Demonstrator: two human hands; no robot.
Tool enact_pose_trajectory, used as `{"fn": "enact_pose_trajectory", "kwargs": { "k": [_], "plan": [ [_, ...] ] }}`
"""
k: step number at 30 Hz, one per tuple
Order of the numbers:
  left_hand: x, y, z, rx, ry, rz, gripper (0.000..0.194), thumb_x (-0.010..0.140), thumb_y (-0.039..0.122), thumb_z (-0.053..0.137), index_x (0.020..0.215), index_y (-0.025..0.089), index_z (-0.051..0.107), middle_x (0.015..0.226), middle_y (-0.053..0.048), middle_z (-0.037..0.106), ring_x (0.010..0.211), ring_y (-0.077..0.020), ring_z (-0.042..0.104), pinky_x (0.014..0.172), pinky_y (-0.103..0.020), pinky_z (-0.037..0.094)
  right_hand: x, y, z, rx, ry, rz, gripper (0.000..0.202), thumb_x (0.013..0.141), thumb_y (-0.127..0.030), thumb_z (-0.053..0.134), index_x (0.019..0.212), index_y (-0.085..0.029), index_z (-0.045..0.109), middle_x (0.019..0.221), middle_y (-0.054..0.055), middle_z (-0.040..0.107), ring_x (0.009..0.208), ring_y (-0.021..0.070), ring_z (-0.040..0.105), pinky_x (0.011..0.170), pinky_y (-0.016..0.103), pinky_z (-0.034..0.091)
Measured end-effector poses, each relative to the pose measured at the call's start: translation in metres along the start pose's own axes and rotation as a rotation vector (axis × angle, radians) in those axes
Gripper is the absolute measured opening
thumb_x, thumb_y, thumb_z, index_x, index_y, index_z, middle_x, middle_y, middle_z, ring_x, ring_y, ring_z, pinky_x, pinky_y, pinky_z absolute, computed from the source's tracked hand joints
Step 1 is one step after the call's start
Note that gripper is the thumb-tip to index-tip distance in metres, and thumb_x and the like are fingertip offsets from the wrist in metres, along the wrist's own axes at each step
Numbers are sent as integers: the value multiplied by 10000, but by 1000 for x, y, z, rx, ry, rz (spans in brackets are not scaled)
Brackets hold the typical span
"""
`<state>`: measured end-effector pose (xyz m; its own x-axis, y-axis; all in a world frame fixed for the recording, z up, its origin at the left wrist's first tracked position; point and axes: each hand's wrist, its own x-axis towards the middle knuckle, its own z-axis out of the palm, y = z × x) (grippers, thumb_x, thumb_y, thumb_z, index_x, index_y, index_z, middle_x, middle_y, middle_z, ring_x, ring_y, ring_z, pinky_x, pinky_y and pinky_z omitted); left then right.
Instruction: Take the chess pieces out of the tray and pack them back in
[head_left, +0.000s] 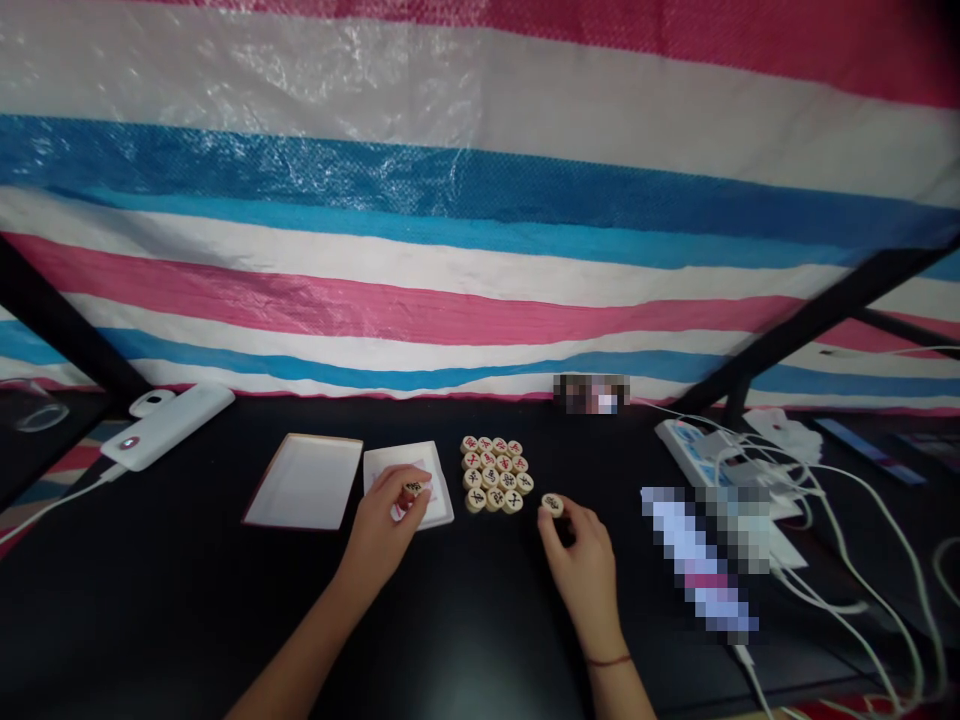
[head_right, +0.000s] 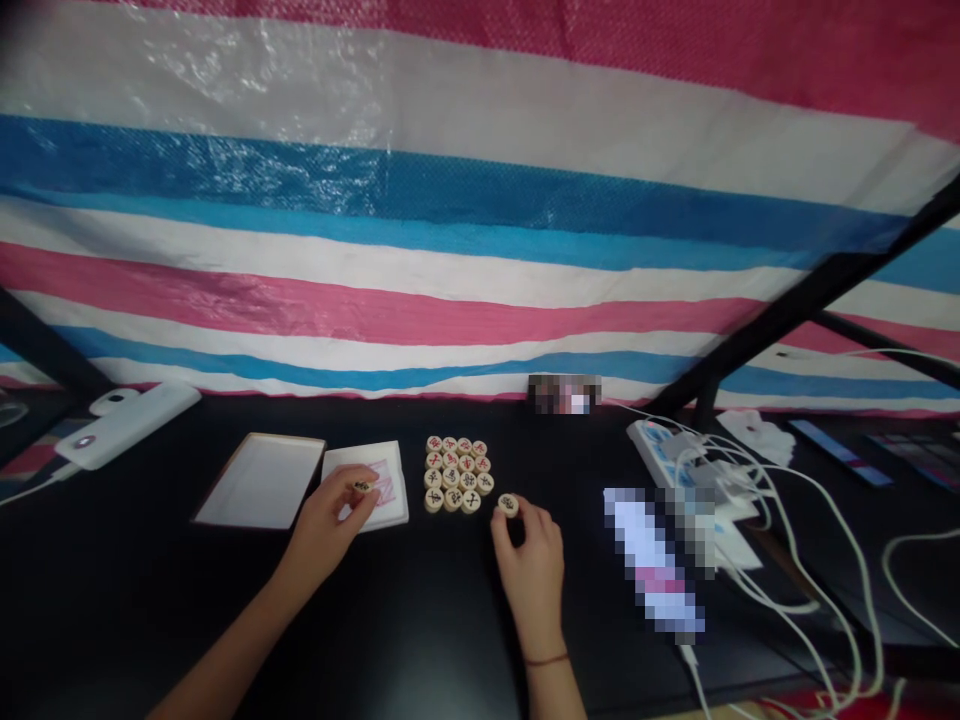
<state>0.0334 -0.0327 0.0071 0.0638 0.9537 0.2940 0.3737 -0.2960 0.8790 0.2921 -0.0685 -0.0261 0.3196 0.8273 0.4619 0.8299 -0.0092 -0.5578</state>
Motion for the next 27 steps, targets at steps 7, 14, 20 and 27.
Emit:
{"fn": "enact_pose_trajectory", "kwargs": {
  "k": [7, 14, 20, 27],
  "plan": [
    [-4, 5, 3, -31, -81, -129, 296, 845, 349, 557, 1111, 220, 549, 946, -28, 674, 777, -154, 647, 732, -290, 516, -10, 9, 11, -150, -59, -67, 583, 891, -650, 389, 1017, -173, 700, 975, 133, 654, 885, 275, 557, 741, 392, 421],
    [-6, 8, 6, 108, -120, -46, 183, 801, 302, 596, 962, 217, 605, 706, 28, 597, 630, -135, 575, 617, -249, 492, -6, -4, 2, 18, -36, -58, 444, 898, -553, 468, 936, -166, 681, 911, 116, 683, 861, 262, 588, 784, 404, 446],
    [-15, 8, 13, 185, -219, 211, 206, 879, 275, 591, 1078, 229, 620, 887, -23, 669, 814, -170, 626, 772, -288, 523, -26, -64, -4, 373, -203, -74, 280, 866, -374, 596, 1079, -194, 628, 957, 81, 693, 829, 203, 645, 743, 317, 525],
    [-20, 4, 14, 247, -306, 417, 308, 951, 194, 451, 1238, 222, 560, 972, -64, 674, 901, -189, 631, 843, -323, 526, -37, -107, 7, 478, -246, -99, 192, 855, -272, 574, 1016, -187, 637, 855, 48, 688, 730, 164, 636, 672, 261, 530]
  ]
}}
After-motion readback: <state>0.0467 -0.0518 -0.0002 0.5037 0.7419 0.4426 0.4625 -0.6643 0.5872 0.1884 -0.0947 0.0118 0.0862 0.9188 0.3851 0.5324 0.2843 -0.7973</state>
